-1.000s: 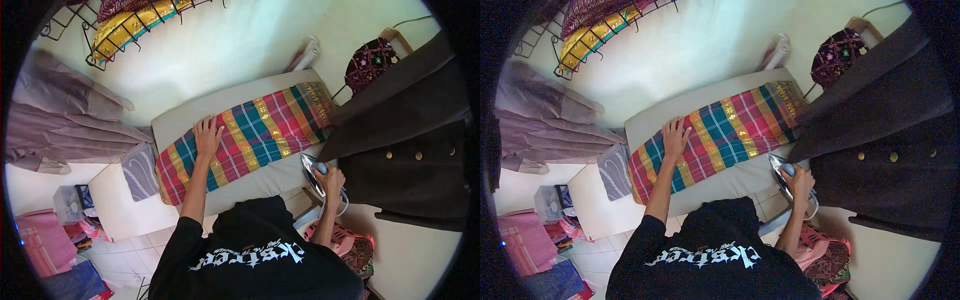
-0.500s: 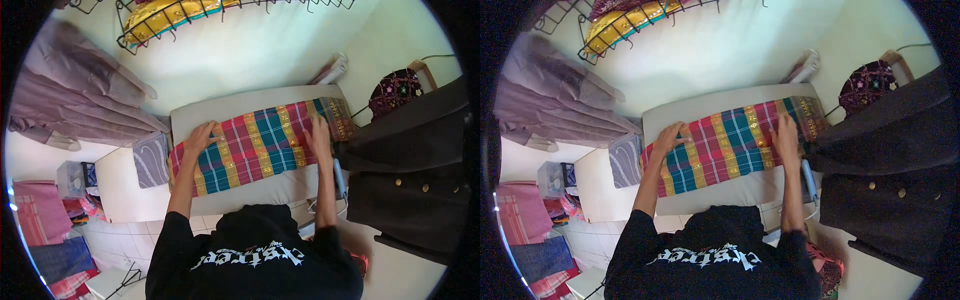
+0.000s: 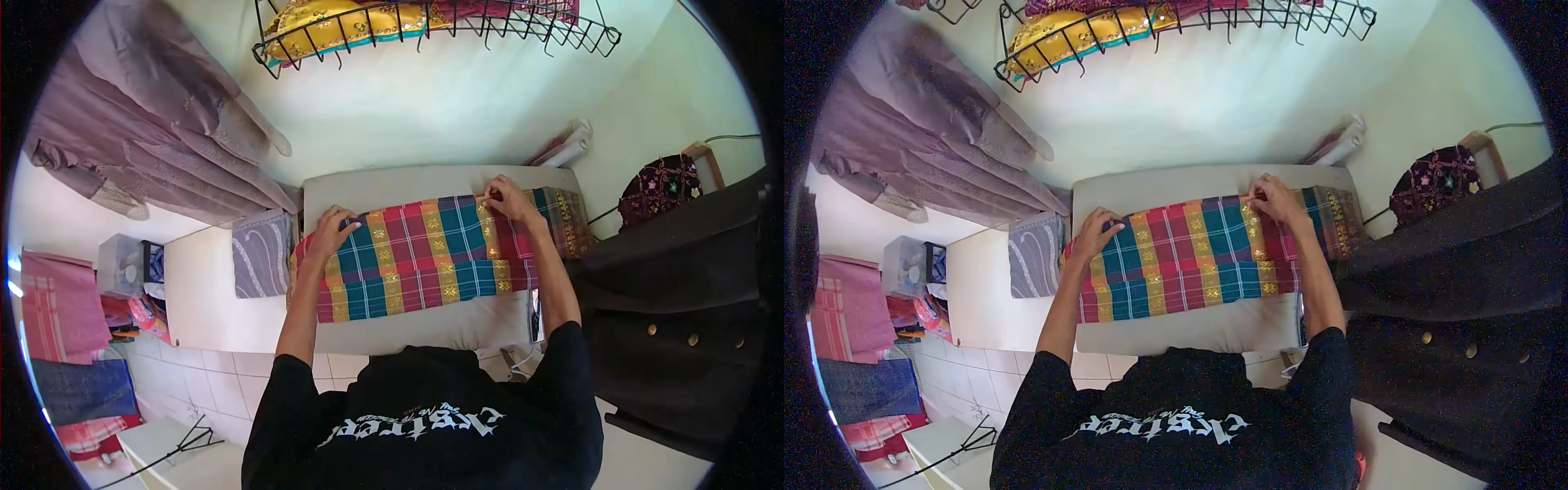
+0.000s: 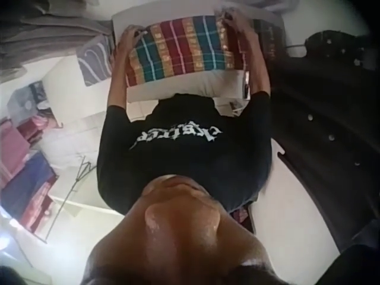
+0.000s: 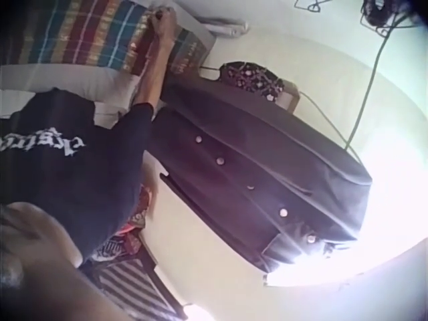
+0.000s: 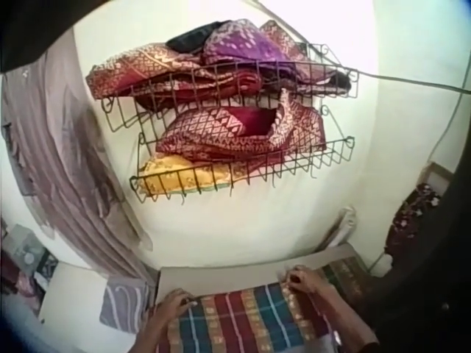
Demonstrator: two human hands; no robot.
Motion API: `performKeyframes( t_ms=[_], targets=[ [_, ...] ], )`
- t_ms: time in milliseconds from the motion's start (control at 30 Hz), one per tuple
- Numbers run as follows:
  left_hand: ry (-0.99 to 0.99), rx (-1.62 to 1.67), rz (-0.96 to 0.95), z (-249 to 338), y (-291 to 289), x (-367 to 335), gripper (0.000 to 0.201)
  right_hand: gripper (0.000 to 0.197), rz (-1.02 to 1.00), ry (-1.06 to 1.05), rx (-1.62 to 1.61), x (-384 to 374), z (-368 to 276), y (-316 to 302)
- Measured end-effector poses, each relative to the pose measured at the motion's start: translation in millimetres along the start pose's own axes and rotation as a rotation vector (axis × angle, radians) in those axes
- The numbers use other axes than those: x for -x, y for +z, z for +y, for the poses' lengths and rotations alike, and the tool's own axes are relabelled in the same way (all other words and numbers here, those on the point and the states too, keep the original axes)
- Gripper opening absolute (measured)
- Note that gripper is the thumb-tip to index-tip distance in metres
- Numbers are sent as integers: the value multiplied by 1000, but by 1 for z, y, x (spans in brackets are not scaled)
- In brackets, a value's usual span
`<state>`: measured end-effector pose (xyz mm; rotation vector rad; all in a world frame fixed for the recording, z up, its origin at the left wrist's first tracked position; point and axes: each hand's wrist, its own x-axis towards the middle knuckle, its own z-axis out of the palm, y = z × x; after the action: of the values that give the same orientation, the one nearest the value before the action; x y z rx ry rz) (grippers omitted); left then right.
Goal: The recorder uses an iron to smooth a piece of patterned cloth on a table and then folds it.
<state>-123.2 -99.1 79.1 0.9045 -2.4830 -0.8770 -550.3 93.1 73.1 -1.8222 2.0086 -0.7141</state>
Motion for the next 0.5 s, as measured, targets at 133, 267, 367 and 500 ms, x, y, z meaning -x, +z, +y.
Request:
performKeyframes(
  t_ms=[133,267,367,500],
  targets=[
    [-61,50,64,-13,12,-3,29,24,-120,331,-220,-7,7,1],
    [-13,-168,68,-12,21,-6,30,31,58,138,19,-5,14,22],
    [-20,-46,100,-13,13,-2,31,40,116,56,289,2,6,16],
    [-140,12,-248,-27,-9,-6,38,54,-177,158,423,7,19,-22]
  ],
)
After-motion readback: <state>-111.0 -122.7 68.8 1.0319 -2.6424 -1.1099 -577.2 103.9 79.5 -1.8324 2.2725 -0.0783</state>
